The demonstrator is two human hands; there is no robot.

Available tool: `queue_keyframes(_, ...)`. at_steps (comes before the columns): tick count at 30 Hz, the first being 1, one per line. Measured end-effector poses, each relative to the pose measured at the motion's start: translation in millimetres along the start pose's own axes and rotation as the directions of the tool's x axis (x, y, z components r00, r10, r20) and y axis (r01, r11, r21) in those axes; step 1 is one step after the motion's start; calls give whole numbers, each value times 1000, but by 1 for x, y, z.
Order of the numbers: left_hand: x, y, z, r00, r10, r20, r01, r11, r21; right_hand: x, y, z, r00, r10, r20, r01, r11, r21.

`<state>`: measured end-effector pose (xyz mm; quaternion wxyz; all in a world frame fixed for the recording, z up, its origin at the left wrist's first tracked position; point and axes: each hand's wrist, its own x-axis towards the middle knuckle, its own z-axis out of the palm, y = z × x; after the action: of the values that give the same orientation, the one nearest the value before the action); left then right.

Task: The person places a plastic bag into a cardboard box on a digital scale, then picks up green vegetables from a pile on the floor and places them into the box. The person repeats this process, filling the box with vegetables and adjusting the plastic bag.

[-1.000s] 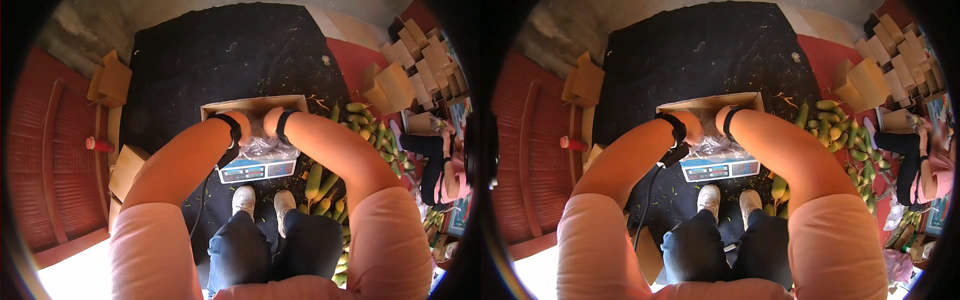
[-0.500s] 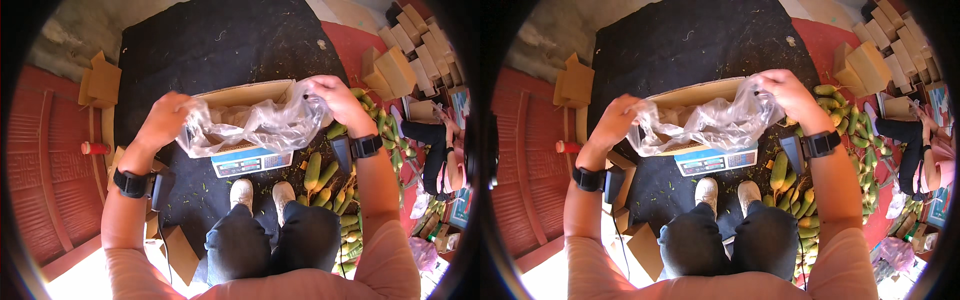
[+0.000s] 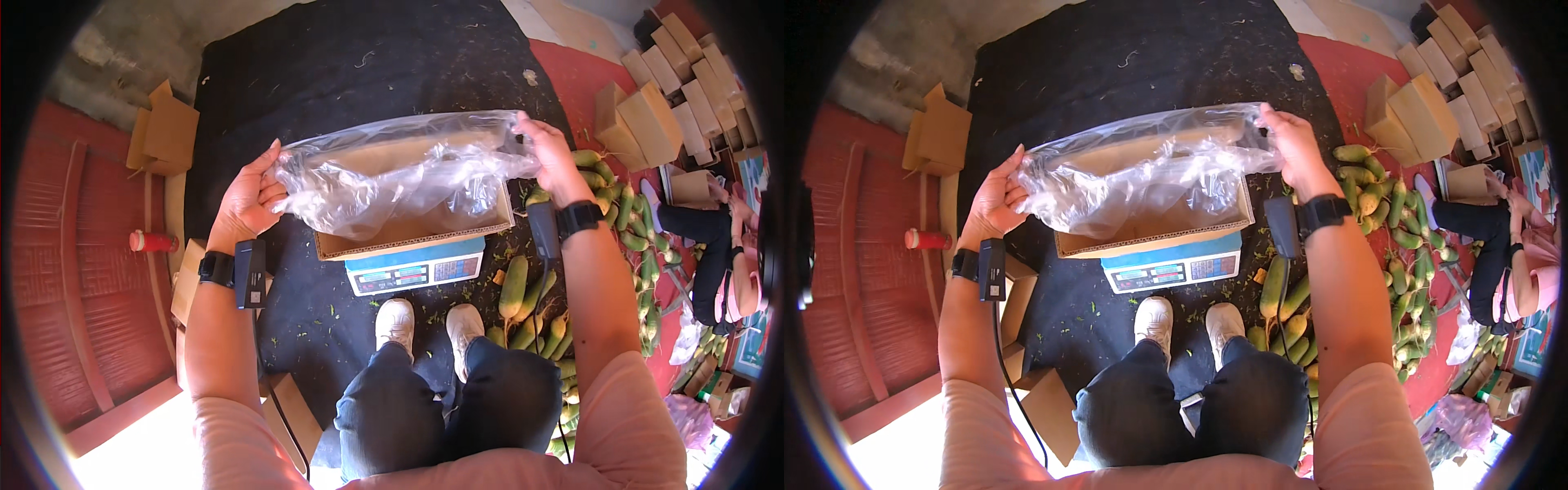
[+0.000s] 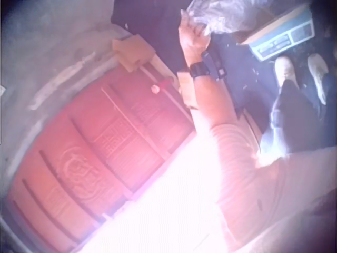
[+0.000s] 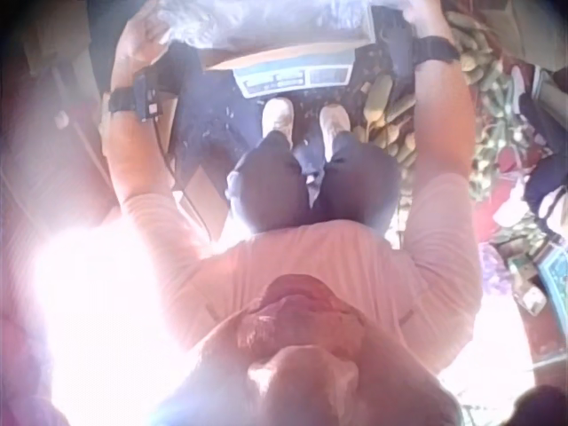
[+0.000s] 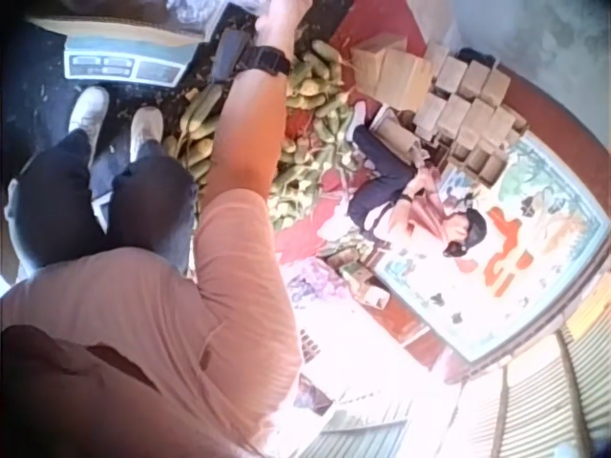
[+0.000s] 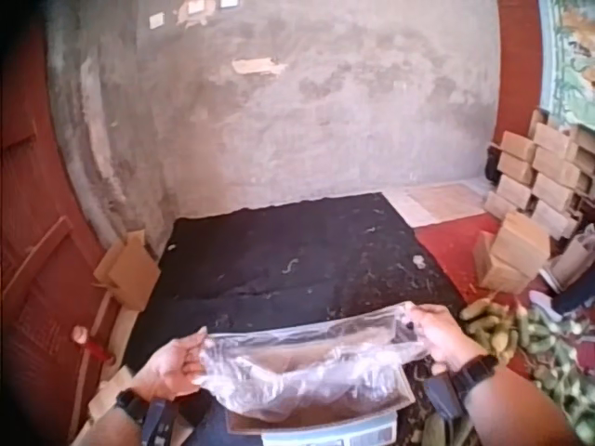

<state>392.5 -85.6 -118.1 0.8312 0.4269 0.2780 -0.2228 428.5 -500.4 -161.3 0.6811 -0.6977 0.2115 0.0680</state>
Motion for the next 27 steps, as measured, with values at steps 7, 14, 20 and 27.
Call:
queue_keyframes(7, -11, -12, -25, 983, -165, -86, 179, 965, 190, -16, 1, -27, 862, 389, 326, -403, 915, -25)
queue_keyframes(14, -44, -36, -64, 999, 10, 37, -5, 990, -141, -66, 26, -50, 860, -76, 505, -271, 770, 577)
queue_keyframes(20, -56, -52, -59, 975, -214, 54, 221, 950, -223, -101, 29, -34, 926, 23, 377, -261, 761, 594)
queue_keyframes(27, -34, -53, -64, 920, -160, 359, 169, 986, 8, -74, 45, -38, 917, 157, 367, -325, 827, 458)
